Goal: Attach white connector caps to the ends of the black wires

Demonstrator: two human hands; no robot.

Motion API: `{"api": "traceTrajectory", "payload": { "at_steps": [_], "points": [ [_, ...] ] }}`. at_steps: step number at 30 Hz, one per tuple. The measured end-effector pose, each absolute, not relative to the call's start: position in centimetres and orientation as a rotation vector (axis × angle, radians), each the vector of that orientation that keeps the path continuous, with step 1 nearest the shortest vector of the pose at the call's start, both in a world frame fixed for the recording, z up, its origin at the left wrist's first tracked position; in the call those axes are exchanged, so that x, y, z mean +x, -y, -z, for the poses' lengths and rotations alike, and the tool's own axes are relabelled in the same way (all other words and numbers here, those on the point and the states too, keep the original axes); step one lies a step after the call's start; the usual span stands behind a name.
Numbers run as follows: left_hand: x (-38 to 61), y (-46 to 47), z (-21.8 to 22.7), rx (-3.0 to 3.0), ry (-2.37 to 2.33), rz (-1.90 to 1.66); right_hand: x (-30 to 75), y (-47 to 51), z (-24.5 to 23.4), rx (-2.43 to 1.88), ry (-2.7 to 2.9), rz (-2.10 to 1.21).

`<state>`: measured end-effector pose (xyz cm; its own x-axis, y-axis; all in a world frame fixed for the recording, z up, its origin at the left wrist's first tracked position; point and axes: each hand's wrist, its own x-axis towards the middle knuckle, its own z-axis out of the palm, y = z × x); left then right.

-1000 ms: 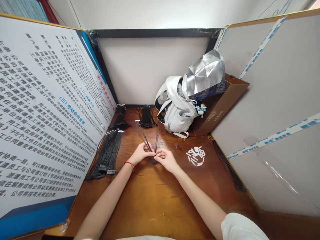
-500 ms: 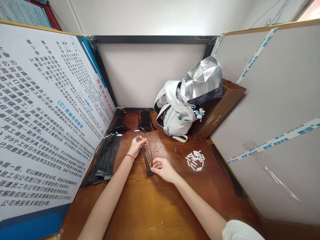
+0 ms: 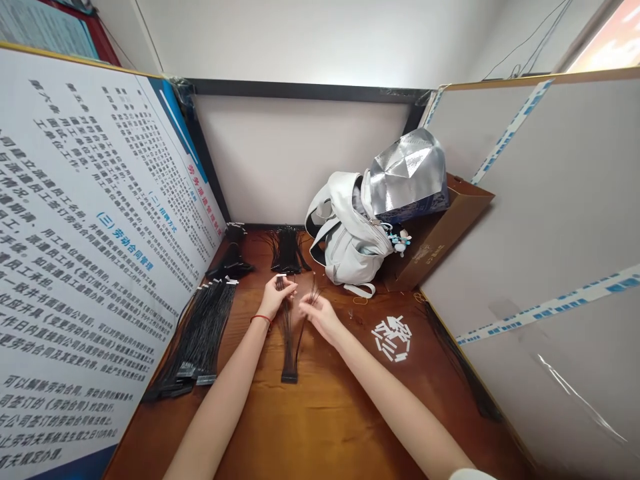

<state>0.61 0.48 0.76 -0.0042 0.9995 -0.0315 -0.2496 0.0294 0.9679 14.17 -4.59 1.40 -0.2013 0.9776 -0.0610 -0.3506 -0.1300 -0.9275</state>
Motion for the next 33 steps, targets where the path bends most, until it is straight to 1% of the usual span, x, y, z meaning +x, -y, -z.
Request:
{"api": "traceTrajectory", "payload": {
  "at_steps": [3,8,13,20,33],
  "points": [
    [0.5,-0.7,-0.6,1.013,-1.033,-1.283,13.4,1.2,-1.0,-0.922,0.844,-1.480],
    [0.6,-0.9,-0.3,1.067,-1.001,-1.275,12.4,-1.5,-0.2,-0.982,0.949,-1.445],
    [0.6,-1.4,0.2,1.052,-0.964,-1.243,12.4,-1.6,1.0,-0.949,0.938,-1.318],
    [0.7,-2.2,1.8,0.978,-0.945,-1.271,12.2,-1.3,1.2,-0.989,0.979,-1.273],
    [0.8,-1.7,1.1,0.983,-1.019,-1.471,11.7,-1.3,1.1,-1.046,1.060,-1.245]
  ]
}}
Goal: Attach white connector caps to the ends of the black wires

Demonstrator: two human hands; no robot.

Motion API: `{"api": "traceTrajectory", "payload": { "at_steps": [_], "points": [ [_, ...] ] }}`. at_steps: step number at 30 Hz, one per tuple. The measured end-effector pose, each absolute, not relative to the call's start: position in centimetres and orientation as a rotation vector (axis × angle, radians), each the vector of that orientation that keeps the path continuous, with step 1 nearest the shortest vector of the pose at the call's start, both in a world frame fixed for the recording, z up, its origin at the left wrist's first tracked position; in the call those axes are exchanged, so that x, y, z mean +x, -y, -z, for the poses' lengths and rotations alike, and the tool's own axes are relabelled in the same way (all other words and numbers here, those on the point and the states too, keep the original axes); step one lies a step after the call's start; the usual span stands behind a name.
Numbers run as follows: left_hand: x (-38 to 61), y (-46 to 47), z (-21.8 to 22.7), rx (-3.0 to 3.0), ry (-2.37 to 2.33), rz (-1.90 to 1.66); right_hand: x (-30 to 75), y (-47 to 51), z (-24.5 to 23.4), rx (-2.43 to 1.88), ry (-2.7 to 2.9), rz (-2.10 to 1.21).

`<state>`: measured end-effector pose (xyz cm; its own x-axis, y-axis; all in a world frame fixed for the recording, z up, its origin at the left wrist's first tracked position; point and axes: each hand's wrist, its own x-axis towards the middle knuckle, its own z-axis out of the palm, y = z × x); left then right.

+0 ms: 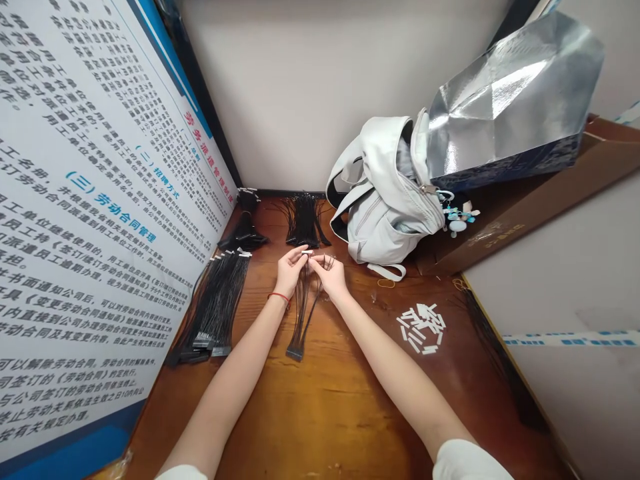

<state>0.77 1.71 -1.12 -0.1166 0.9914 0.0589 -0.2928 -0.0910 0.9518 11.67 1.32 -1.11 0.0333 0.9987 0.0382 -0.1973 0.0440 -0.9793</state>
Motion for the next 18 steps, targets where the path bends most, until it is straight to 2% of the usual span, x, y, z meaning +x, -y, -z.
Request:
{"api": "traceTrajectory", "payload": {
  "at_steps": [18],
  "points": [
    [1.24,-1.40,0.48,0.921,-1.018,-1.459,11.72,-1.20,1.06,-1.073,1.085,-1.171]
  ]
}}
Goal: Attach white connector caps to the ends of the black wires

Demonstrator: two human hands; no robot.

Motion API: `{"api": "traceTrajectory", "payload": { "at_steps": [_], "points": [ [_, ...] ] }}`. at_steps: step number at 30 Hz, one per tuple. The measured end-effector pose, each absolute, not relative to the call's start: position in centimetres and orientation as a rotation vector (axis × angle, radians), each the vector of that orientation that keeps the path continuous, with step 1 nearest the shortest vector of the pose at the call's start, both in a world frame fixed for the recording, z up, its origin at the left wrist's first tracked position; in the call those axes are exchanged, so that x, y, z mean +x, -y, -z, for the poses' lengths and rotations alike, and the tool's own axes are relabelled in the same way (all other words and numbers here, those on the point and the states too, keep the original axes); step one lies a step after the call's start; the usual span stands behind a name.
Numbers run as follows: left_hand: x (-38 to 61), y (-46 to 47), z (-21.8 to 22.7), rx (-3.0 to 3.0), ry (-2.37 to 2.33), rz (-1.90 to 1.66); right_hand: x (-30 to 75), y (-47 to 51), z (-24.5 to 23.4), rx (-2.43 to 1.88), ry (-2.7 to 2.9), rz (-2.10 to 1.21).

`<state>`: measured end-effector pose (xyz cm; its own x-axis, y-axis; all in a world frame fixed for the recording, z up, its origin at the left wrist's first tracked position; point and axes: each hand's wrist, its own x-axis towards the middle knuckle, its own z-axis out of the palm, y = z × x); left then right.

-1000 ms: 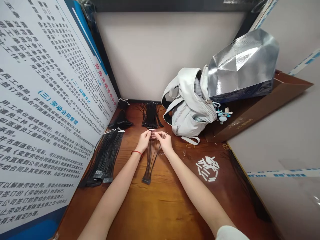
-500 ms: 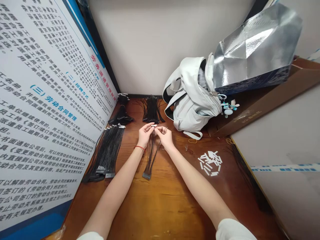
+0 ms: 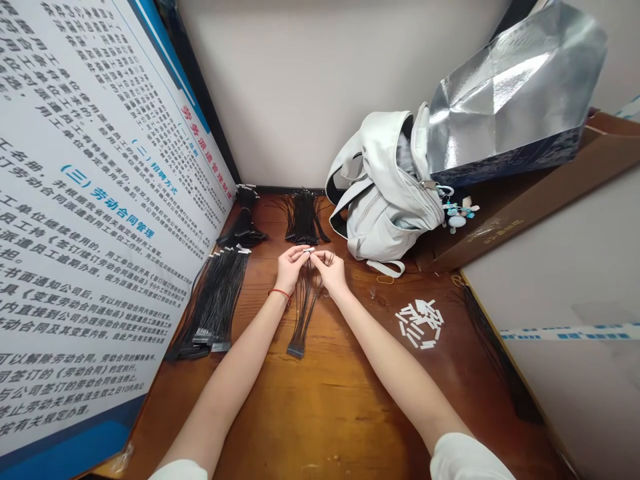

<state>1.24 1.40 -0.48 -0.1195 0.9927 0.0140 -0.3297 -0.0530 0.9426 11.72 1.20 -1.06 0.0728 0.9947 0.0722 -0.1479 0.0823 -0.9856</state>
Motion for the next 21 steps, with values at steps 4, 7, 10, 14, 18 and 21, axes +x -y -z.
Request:
{"api": "traceTrajectory", "payload": {
  "at_steps": [4,7,10,14,18,21],
  "points": [
    [1.21,-1.34,0.48,0.946,-1.016,-1.452,11.74,-1.15,1.03,-1.082,1.094,-1.153],
    [1.20,-1.30,0.45,0.969,-1.019,-1.441,11.77,-1.15,1.07,-1.086,1.087,-1.153],
    [1.24,-1.27,0.39,1.004,-1.019,-1.436,11.81,-1.15,1.11,-1.094,1.069,-1.164],
    [1.30,-1.20,0.34,1.036,-1.023,-1.444,11.87,-1.06,1.01,-1.115,1.063,-1.165],
    [1.35,-1.15,0.32,1.038,-1.019,-1.446,11.88,-0.99,0.85,-1.097,1.058,-1.163],
    [1.34,-1.19,0.33,1.031,-1.022,-1.441,11.88,-0.97,0.81,-1.095,1.054,-1.163]
  ]
}}
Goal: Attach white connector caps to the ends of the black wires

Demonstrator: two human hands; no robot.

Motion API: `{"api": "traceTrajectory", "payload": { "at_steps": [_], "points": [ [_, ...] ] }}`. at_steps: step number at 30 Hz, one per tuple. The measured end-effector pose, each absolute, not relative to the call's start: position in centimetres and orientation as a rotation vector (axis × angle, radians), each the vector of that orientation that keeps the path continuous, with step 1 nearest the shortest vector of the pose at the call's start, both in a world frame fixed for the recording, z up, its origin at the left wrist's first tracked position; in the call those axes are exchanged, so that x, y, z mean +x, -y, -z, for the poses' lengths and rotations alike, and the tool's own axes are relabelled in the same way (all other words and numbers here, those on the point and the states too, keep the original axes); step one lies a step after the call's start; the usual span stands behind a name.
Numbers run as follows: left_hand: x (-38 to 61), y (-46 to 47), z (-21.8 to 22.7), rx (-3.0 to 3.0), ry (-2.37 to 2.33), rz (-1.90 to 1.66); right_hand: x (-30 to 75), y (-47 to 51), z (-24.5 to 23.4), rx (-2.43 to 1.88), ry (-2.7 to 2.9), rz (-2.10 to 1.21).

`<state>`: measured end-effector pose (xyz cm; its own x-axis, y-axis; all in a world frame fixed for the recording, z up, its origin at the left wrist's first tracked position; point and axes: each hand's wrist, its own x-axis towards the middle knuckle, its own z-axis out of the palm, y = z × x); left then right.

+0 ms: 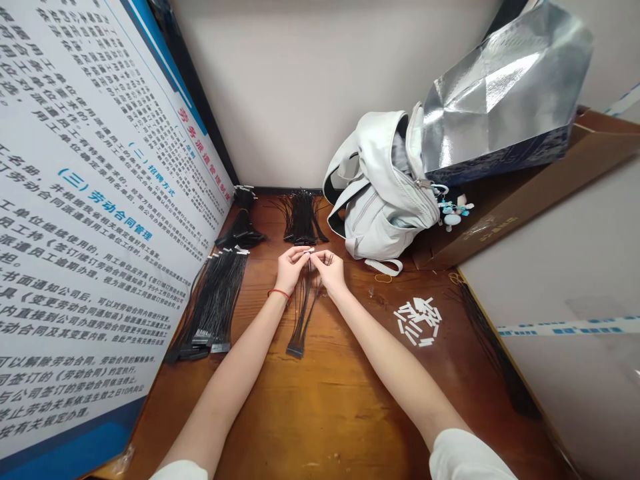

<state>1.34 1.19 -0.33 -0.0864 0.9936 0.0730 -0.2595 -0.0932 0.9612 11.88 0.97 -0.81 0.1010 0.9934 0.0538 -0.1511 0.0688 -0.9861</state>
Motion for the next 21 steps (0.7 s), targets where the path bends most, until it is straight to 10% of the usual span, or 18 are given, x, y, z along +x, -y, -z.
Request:
{"api": "traceTrajectory", "payload": {
  "at_steps": [21],
  "points": [
    [1.12,-1.37,0.38,1.066,-1.021,-1.399,11.95,-0.92,0.78,-1.084,1.061,-1.182]
  ]
}}
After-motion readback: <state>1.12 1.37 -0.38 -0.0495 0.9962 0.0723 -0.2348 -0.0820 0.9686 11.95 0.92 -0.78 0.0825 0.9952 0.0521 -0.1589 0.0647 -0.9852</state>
